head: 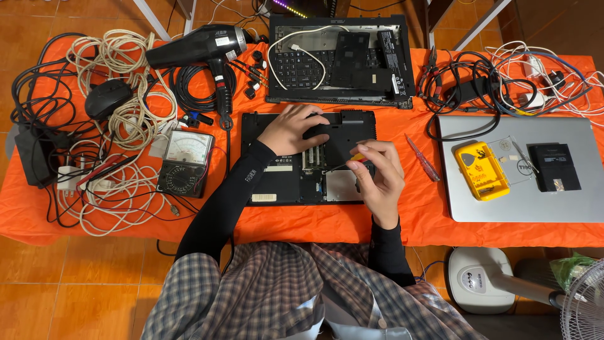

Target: Repairing a laptop by removing internal components and applying heat.

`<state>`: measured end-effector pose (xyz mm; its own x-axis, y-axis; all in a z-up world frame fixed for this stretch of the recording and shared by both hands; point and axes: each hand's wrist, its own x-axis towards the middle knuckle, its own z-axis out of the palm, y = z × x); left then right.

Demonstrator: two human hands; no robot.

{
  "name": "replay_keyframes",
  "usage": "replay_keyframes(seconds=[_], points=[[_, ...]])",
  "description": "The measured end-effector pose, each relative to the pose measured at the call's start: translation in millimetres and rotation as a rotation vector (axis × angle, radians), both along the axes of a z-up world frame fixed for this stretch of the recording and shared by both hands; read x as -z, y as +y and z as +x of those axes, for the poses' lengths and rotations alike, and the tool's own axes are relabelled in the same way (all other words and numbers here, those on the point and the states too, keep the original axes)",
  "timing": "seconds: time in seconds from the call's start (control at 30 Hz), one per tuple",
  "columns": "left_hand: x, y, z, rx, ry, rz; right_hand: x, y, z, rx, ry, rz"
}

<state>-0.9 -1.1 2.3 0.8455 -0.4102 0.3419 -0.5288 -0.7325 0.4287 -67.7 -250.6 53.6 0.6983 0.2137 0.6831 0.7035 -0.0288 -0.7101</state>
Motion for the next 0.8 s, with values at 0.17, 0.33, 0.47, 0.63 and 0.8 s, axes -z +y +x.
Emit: replay_keyframes(seconds=[0.17,0.33,0.47,0.63,0.8], points=[[1.8,0.4,0.8,0.000,0.004,0.005,-0.3,-0.6,0.2,-0.006,-0.004,0.005],[2.0,0.2,0.3,0.004,-0.003,-0.013,-1.6,-0.9,0.1,-0.017,-0.006,0.006],[3.5,0.7,1.3,0.004,-0.020,0.007,-5.1,-1.4,-1.9,-0.031,0.017,0.008],[3.7,0.9,1.6,0.013,-0.027,0.008,-6.4,-0.6,-2.3,-0.033,0.025,0.007],[-0.2,0.0,0.4,0.004,-0.001,0.006,0.7,-0.6,-1.5,0.008,0.000,0.005]])
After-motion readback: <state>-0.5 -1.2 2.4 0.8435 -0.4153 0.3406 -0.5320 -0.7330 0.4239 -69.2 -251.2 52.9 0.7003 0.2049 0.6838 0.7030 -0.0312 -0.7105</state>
